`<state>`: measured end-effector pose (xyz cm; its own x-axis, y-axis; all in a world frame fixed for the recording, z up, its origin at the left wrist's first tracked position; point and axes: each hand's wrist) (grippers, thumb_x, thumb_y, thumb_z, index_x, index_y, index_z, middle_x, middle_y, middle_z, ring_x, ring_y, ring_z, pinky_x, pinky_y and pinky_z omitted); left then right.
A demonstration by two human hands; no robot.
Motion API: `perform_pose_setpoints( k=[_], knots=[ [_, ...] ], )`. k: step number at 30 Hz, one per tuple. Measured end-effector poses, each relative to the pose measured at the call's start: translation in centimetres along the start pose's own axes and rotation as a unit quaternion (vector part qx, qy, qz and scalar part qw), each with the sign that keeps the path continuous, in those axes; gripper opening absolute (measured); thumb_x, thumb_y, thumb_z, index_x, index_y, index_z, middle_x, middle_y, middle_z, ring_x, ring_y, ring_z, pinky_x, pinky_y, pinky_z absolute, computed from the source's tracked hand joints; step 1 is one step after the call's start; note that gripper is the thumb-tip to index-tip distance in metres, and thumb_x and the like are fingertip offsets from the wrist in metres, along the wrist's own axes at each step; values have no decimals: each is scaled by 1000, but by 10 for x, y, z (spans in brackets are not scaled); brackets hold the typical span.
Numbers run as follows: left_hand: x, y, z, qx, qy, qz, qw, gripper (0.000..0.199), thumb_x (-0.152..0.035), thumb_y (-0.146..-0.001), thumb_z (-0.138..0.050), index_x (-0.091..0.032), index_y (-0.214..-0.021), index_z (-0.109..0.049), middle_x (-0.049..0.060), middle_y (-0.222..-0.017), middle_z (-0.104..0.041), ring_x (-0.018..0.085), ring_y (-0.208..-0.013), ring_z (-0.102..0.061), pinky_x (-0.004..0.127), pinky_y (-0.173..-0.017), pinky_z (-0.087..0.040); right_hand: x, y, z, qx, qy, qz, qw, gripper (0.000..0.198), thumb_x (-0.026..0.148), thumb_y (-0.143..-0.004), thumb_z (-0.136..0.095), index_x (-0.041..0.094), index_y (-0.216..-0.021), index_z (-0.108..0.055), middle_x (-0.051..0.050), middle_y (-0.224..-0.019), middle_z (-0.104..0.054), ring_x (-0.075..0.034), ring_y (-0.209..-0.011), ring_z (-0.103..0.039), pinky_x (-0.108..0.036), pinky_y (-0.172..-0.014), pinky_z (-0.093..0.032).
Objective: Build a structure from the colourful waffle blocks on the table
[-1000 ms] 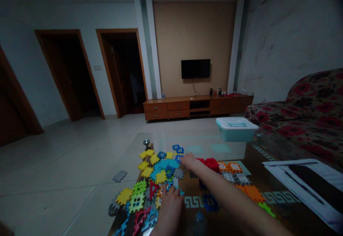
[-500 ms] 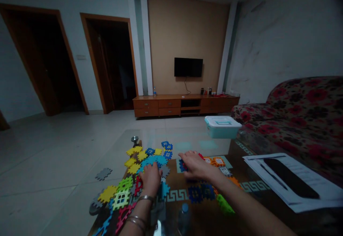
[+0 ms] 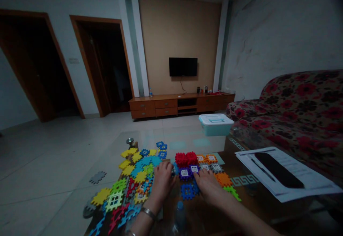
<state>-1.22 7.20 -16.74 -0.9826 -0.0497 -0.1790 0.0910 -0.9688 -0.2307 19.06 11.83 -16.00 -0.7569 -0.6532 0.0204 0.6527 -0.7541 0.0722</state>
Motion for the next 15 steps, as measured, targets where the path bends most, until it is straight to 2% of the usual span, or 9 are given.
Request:
perform_pose_setpoints(
  k=[4,8,12,15],
  knots=[
    [-28,8,-14,86,23,-57,994,28,-19,-82,-58,-21,-110,-57,5,-125,-59,26,-119,-48,41,-99,-36,-4,1,1,-7,-8,-3,1000,49,8,-72,-63,14,-121,-62,-20,-123,-62,-37,-117,-53,-49,-96,-41],
    [-42,15,-26,143,25,-88,985,29,-21,-80,-61,-21,-110,-57,6,-126,-58,28,-121,-47,45,-101,-37,-7,0,-5,-17,-4,1,1000,43,11,-71,-66,15,-114,-65,-20,-124,-61,-37,-116,-53,-49,-96,-41],
    [-47,21,-34,135,15,-81,987,29,-19,-81,-58,-21,-110,-58,7,-130,-54,29,-123,-45,46,-103,-36,-5,-4,-18,-23,14,4,1000,45,7,-69,-65,14,-114,-64,-20,-124,-61,-37,-115,-53,-49,-95,-41],
    [-45,20,-33,113,17,-85,990,33,-25,-80,-64,-22,-112,-57,8,-133,-52,30,-126,-43,48,-105,-35,-3,-7,-18,-22,-6,4,1000,43,10,-70,-68,16,-113,-65,-19,-124,-61,-37,-115,-53,-48,-94,-41]
  ],
)
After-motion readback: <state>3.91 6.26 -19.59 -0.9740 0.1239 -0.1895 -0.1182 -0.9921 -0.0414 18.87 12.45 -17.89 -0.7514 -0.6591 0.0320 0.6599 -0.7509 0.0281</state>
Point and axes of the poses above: each hand's wrist, its own y-axis away from the middle knuckle, its own z-axis out of the back of the hand, x = y × z
